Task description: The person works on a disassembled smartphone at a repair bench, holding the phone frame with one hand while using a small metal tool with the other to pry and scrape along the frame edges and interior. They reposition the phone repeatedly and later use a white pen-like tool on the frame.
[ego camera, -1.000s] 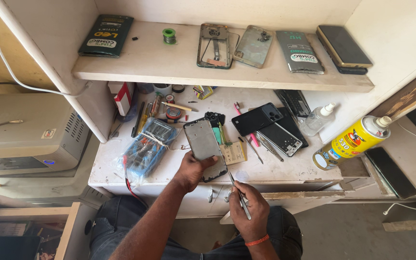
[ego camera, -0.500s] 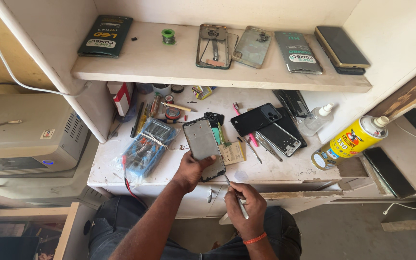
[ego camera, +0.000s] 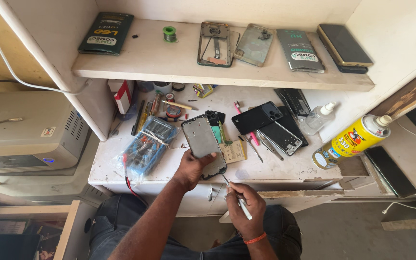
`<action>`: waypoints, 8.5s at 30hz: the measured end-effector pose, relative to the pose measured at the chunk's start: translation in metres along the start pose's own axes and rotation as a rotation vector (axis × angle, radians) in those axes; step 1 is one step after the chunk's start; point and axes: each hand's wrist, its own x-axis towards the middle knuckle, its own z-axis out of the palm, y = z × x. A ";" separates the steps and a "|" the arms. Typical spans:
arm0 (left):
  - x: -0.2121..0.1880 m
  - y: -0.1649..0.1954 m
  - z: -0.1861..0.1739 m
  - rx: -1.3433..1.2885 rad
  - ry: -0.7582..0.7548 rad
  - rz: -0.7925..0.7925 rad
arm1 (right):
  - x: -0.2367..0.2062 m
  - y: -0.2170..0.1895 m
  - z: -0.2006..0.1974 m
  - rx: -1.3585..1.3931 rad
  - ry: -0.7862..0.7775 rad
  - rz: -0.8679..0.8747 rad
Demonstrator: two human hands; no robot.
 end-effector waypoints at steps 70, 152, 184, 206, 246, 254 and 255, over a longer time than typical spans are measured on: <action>-0.003 0.009 0.006 -0.057 -0.079 -0.016 | 0.055 0.043 0.020 -0.091 -0.076 0.034; -0.039 0.037 0.003 -0.165 -0.105 -0.367 | 0.086 -0.024 0.070 0.212 -0.120 0.063; -0.037 0.036 -0.002 -0.197 -0.128 -0.364 | 0.086 -0.036 0.062 0.107 -0.204 -0.061; -0.037 0.030 -0.007 -0.264 -0.112 -0.345 | 0.066 -0.041 0.054 0.154 -0.280 0.008; -0.032 0.027 -0.008 -0.257 -0.121 -0.369 | 0.076 -0.033 0.059 0.119 -0.226 -0.017; -0.033 0.027 -0.007 -0.261 -0.118 -0.354 | 0.075 -0.028 0.061 0.171 -0.219 0.004; -0.033 0.027 -0.007 -0.268 -0.121 -0.353 | 0.075 -0.028 0.060 0.175 -0.220 0.010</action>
